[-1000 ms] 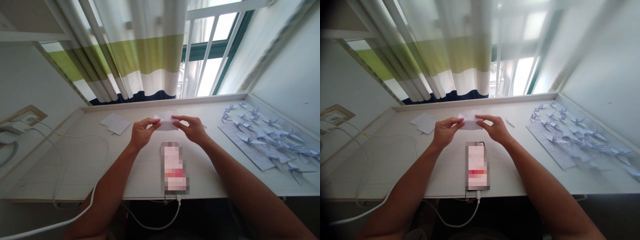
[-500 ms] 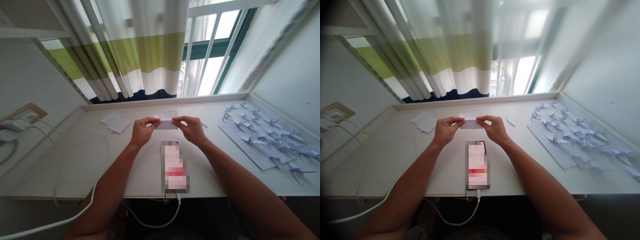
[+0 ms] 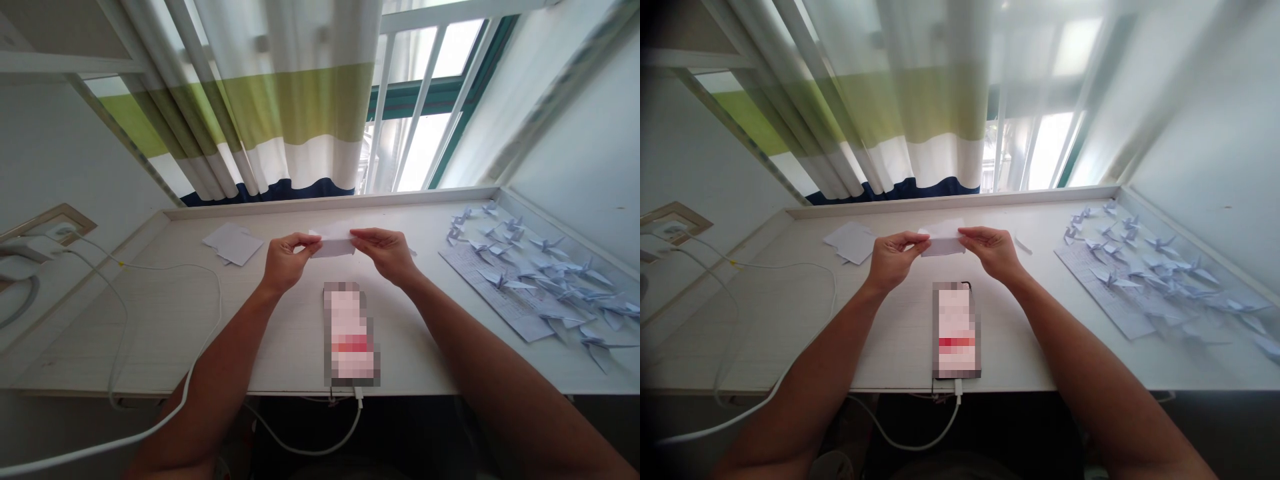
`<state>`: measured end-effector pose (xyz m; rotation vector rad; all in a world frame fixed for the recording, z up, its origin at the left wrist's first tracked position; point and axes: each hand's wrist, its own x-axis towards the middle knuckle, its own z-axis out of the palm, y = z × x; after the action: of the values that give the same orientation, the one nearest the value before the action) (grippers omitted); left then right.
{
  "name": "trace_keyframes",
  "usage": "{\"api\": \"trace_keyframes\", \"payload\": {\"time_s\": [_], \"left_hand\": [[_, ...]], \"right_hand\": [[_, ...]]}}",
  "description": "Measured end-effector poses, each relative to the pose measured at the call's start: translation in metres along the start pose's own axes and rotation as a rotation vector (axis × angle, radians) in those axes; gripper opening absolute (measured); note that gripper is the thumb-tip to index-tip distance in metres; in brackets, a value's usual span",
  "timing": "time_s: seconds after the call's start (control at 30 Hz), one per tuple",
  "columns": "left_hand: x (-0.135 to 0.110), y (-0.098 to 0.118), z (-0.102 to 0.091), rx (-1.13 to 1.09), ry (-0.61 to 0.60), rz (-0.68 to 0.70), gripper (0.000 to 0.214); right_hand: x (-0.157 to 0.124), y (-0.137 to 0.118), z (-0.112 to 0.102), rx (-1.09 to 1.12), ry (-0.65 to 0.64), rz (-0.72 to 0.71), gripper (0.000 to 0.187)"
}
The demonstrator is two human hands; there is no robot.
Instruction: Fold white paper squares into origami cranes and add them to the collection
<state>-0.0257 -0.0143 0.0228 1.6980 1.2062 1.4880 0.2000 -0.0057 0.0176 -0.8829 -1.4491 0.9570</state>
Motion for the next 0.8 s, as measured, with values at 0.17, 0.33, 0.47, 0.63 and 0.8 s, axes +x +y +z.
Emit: {"api": "trace_keyframes", "payload": {"time_s": [0.17, 0.33, 0.47, 0.63, 0.8], "left_hand": [[0.000, 0.000, 0.000, 0.011, -0.003, 0.006, 0.020], [0.000, 0.004, 0.002, 0.059, 0.021, -0.050, 0.021], [0.001, 0.001, 0.002, 0.044, 0.030, -0.071, 0.023], [0.002, -0.005, 0.002, 0.017, -0.021, -0.099, 0.021], [0.002, -0.006, 0.002, 0.197, -0.018, 0.026, 0.009]], "right_hand": [[-0.001, 0.000, 0.000, -0.077, 0.010, -0.024, 0.029], [-0.003, 0.001, 0.004, -0.166, 0.090, -0.082, 0.019], [-0.004, 0.003, 0.005, -0.214, 0.090, -0.101, 0.016], [-0.005, 0.003, 0.006, -0.248, 0.088, -0.097, 0.015], [-0.004, 0.003, 0.004, -0.381, 0.026, -0.131, 0.015]]}}
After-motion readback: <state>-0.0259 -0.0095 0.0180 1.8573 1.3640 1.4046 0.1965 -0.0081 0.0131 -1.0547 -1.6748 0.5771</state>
